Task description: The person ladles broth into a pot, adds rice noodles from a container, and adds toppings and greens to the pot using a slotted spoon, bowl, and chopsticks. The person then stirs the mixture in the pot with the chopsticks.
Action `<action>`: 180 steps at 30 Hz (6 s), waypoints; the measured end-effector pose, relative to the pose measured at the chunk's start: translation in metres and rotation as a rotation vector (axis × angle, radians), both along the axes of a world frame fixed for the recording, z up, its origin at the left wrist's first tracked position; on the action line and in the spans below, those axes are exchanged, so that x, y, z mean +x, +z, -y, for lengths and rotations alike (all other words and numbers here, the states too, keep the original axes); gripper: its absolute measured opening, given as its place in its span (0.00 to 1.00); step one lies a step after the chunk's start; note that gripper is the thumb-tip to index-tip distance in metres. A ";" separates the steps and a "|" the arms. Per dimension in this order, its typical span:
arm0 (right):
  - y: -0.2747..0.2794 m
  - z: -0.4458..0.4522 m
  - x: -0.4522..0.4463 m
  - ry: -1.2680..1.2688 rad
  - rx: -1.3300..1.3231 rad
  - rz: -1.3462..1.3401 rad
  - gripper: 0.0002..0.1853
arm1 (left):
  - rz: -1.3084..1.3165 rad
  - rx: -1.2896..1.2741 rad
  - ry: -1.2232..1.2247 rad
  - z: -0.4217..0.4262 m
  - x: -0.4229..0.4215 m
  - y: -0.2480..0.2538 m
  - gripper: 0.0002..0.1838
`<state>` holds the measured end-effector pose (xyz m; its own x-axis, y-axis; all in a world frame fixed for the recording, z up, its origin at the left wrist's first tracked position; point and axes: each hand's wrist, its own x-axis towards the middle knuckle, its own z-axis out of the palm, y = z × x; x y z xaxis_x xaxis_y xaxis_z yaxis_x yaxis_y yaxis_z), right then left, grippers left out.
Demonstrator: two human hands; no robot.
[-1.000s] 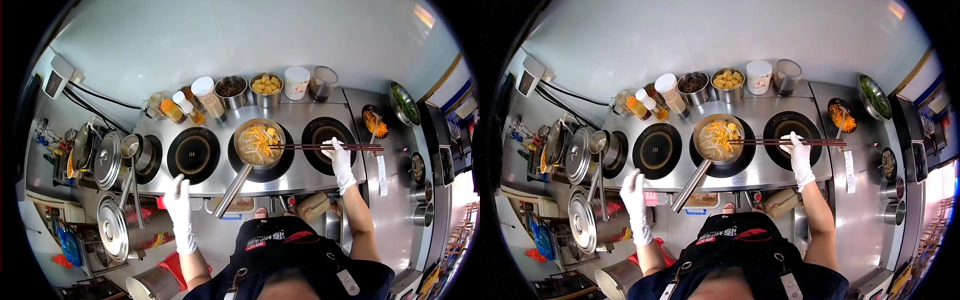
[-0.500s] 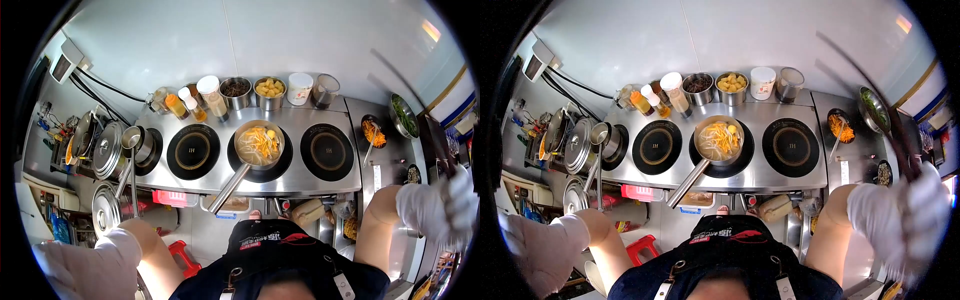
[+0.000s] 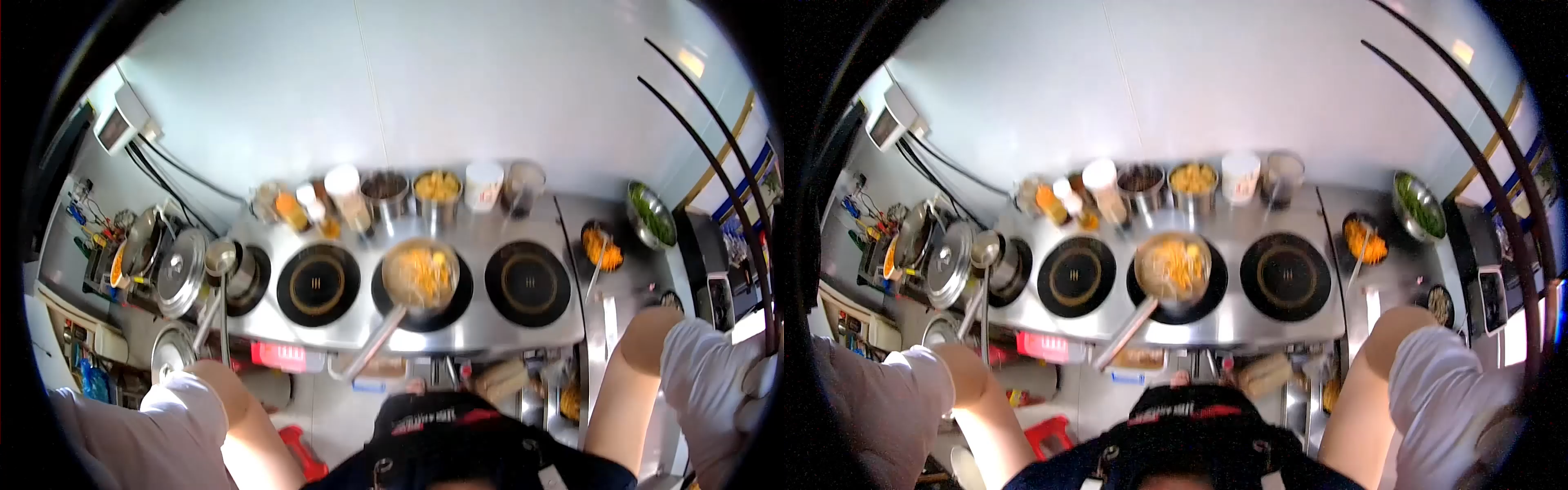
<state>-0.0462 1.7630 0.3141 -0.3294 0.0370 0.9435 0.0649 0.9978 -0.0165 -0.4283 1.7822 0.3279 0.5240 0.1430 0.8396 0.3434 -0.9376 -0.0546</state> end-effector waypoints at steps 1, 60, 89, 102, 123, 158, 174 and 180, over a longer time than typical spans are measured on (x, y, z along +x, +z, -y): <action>0.001 -0.003 0.000 -0.009 -0.012 -0.004 0.13 | 0.014 0.018 0.050 -0.001 -0.002 0.002 0.17; -0.001 -0.014 0.015 -0.066 0.060 0.132 0.23 | 0.110 -0.196 0.938 -0.036 -0.034 -0.046 0.11; -0.081 -0.036 0.134 -1.413 0.106 -0.293 0.19 | 0.255 -0.048 0.899 -0.016 -0.036 -0.062 0.09; -0.220 -0.040 0.174 -1.129 -0.640 -0.644 0.24 | 0.283 -0.775 0.612 -0.048 0.006 -0.292 0.10; -0.326 -0.118 0.005 -0.607 -1.050 -0.247 0.06 | 0.150 -0.865 0.853 -0.036 0.001 -0.435 0.19; -0.366 -0.106 -0.067 -0.346 -1.271 -0.034 0.08 | -0.047 -1.142 0.774 -0.042 0.010 -0.438 0.21; -0.355 -0.151 -0.024 -0.516 -1.168 -0.213 0.05 | -0.070 -1.146 0.765 -0.043 0.009 -0.437 0.21; -0.338 -0.127 -0.022 -0.480 -1.141 -0.211 0.04 | -0.054 -1.141 0.764 -0.043 0.011 -0.432 0.21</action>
<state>-0.0685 1.8903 -0.0238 0.0964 0.9397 0.3280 0.3082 0.2851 -0.9076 -0.4171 1.8248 -0.1041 0.0313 0.9985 0.0439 0.8116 -0.0510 0.5819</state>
